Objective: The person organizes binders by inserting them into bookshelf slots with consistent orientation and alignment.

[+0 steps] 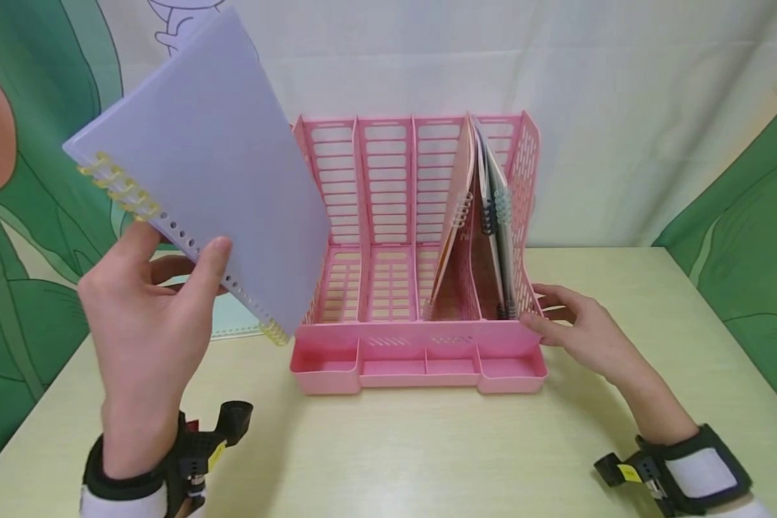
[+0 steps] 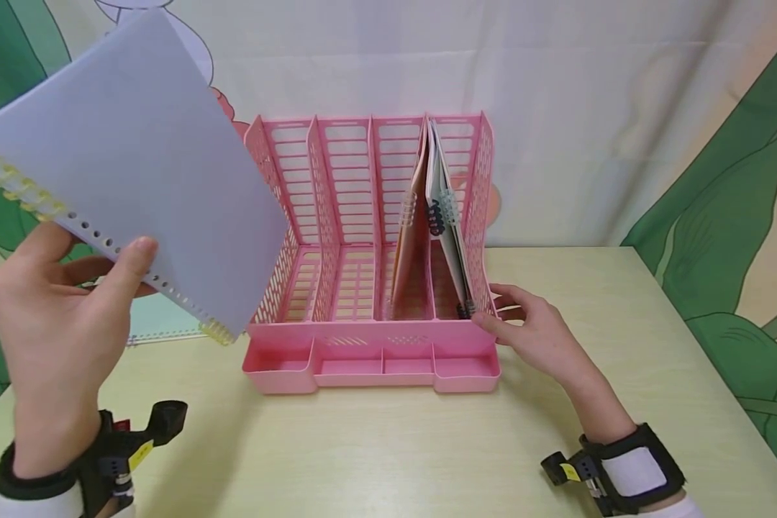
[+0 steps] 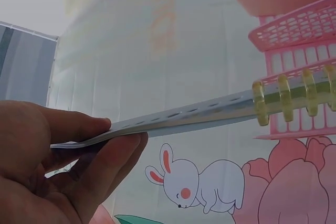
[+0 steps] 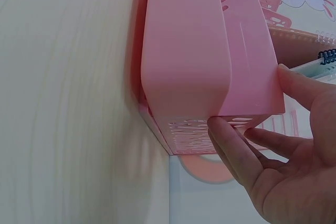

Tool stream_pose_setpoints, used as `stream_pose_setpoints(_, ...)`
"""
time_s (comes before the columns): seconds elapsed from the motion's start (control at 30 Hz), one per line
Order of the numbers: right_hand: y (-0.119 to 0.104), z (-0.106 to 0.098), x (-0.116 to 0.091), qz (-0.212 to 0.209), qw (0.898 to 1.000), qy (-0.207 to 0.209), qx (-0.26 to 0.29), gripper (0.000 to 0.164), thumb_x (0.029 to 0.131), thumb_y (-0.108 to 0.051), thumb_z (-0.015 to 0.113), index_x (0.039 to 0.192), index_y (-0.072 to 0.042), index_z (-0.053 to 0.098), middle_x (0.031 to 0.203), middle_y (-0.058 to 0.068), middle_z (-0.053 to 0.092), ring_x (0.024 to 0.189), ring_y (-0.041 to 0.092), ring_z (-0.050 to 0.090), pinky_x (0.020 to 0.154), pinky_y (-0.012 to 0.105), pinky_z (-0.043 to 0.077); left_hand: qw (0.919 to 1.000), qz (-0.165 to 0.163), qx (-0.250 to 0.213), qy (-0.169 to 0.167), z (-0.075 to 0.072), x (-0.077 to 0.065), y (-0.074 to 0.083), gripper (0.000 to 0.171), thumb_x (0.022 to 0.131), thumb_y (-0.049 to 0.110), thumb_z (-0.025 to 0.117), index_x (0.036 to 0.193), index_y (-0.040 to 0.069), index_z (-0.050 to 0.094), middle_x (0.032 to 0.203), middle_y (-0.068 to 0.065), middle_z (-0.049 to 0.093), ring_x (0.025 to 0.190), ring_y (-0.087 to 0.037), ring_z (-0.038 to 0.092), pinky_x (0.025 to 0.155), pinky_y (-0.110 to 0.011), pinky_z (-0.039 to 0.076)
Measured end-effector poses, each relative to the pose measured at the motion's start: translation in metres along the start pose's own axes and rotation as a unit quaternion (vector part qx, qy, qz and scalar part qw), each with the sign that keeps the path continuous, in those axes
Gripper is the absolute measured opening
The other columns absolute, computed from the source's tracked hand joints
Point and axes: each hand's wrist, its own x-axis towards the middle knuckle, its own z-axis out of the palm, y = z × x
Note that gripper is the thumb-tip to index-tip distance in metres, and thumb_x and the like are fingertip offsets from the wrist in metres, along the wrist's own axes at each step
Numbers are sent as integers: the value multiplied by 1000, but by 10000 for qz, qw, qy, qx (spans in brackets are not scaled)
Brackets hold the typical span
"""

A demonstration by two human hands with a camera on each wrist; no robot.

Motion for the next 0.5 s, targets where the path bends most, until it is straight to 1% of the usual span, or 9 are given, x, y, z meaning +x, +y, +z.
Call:
stream_pose_setpoints(0.17, -1, 0, 0, 3, 10000, -7, -6, 75, 99, -37, 69, 157, -2, 36, 146, 23, 49, 123, 40, 56, 85, 44, 60, 9999, -7, -103, -29, 2, -1, 1, 35, 91, 8, 78, 126, 11, 74, 110, 4, 72, 78, 2, 69, 68, -13, 55)
stream_pose_setpoints(0.33, -2, -1, -1, -15, 10000, -23, 14, 75, 100, -37, 69, 157, -1, 36, 146, 24, 49, 123, 40, 57, 84, 43, 60, 9994, 85, -328, -101, 6, -2, 1, 35, 91, 5, 77, 125, 9, 74, 108, 2, 72, 78, -1, 69, 67, -14, 56)
stream_pose_setpoints(0.5, -2, 0, -1, -5, 10000, -23, 29, 75, 99, -37, 69, 157, -1, 36, 146, 24, 49, 123, 40, 57, 84, 42, 60, 9990, 196, -357, -156, 9, -3, 1, 35, 91, 5, 77, 126, 7, 73, 108, -1, 72, 79, 1, 69, 68, -14, 55)
